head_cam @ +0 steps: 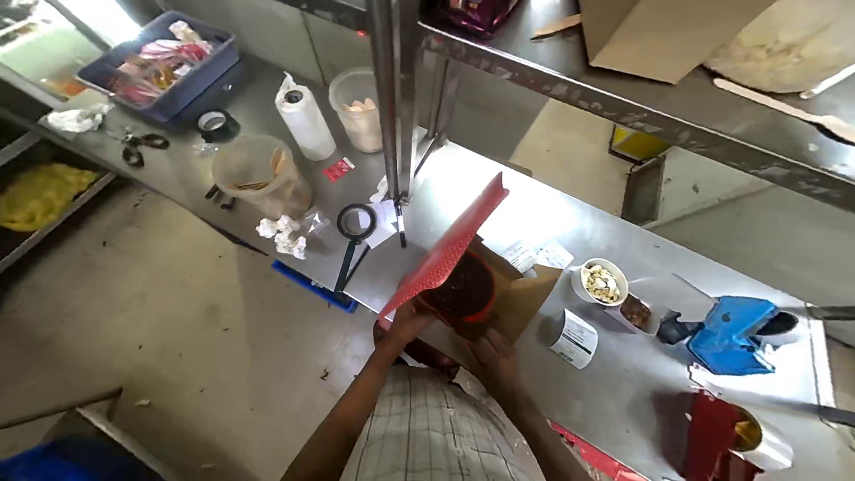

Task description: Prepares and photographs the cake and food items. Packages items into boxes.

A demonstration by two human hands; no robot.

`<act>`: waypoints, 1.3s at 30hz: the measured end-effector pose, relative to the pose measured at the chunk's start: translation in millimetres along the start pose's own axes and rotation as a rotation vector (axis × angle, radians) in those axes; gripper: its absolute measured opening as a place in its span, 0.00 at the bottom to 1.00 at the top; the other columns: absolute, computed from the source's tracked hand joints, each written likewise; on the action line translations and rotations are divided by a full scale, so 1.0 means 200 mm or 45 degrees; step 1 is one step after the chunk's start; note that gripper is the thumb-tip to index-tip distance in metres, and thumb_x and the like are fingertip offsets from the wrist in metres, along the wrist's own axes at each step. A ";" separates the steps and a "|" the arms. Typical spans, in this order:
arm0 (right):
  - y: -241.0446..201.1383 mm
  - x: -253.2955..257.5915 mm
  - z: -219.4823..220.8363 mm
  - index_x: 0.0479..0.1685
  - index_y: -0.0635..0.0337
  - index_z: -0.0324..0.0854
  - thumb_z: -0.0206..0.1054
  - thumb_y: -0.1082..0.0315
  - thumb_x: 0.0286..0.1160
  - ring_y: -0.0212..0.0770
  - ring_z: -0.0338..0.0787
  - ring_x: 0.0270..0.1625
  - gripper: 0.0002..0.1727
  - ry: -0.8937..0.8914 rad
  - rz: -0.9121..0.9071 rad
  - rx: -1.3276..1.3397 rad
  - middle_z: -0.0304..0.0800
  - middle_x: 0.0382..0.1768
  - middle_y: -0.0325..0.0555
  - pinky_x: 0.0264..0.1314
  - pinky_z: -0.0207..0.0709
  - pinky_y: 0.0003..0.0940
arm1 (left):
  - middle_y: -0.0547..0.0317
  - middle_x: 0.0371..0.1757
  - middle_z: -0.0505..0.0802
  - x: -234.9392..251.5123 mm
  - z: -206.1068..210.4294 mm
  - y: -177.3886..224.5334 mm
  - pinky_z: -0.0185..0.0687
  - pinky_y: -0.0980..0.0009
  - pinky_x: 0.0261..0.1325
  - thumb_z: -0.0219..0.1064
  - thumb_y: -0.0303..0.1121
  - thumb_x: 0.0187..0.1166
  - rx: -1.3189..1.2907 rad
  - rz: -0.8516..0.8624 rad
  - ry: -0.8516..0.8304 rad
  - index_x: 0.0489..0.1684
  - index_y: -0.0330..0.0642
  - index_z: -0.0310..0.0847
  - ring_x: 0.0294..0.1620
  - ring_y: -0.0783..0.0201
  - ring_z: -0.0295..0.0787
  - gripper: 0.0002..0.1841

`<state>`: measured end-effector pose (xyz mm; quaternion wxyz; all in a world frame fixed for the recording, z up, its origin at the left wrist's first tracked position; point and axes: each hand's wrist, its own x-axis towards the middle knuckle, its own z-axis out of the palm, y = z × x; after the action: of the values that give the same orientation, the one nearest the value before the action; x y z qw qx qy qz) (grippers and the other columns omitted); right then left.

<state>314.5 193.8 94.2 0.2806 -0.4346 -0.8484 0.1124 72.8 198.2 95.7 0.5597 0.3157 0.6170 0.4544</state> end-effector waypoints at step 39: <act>0.52 0.44 -0.19 0.69 0.60 0.85 0.57 0.68 0.86 0.43 0.92 0.62 0.19 -0.006 0.687 0.662 0.93 0.61 0.50 0.71 0.82 0.44 | 0.44 0.50 0.96 -0.17 0.30 0.79 0.85 0.38 0.61 0.56 0.62 0.84 1.434 -0.246 -0.476 0.60 0.41 0.88 0.51 0.45 0.95 0.32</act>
<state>365.3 324.8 113.5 0.3399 -0.5565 -0.6471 0.3950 117.8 242.2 256.6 0.4441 0.5806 0.6798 -0.0585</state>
